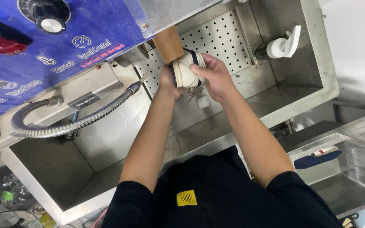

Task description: The person cleans a pair of white sneakers with blue and red stripes using a white cloth. They wipe the upper, sides, and sole of each shoe, then place them into a shoe washing machine and run the brush cycle. Afterward, they continue wiping the shoes by hand.

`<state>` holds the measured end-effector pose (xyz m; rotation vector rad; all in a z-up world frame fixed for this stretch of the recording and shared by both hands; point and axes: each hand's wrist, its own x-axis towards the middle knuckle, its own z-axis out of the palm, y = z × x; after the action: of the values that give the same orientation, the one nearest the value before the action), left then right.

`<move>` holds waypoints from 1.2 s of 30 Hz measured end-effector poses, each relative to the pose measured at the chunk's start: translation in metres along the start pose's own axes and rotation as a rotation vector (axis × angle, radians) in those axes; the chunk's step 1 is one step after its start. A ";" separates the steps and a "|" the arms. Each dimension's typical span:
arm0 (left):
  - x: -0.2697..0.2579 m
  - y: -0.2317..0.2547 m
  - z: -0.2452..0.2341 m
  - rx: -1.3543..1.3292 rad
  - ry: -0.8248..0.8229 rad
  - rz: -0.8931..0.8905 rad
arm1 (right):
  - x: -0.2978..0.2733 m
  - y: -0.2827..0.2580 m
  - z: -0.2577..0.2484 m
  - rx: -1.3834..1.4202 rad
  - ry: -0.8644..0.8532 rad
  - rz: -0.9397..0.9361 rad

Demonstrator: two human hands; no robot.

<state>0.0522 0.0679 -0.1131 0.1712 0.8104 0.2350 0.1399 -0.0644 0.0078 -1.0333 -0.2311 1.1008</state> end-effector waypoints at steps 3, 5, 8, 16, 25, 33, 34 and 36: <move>0.011 0.004 -0.002 0.005 0.012 0.008 | 0.015 0.002 0.002 -0.018 0.032 -0.028; 0.015 0.005 -0.003 -0.004 0.054 -0.013 | 0.019 0.005 0.001 0.001 0.067 -0.008; 0.017 0.004 -0.003 -0.037 0.081 -0.019 | 0.026 0.005 0.000 -0.002 0.078 -0.009; 0.039 -0.006 -0.014 -0.045 0.000 0.136 | 0.016 -0.001 0.000 -0.073 0.034 -0.050; 0.043 -0.005 -0.012 0.026 -0.060 0.272 | 0.005 -0.010 0.000 -0.099 0.010 -0.079; 0.005 -0.009 -0.003 0.087 -0.033 0.283 | -0.012 0.001 -0.016 -0.092 -0.044 -0.095; 0.005 -0.008 -0.002 0.097 -0.038 0.285 | -0.012 0.003 -0.017 -0.097 -0.047 -0.086; 0.005 -0.006 0.000 0.099 -0.059 0.300 | -0.015 0.004 -0.020 -0.107 -0.052 -0.070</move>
<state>0.0561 0.0633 -0.1183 0.3922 0.7367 0.4704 0.1423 -0.0880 -0.0013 -1.0837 -0.3690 1.0617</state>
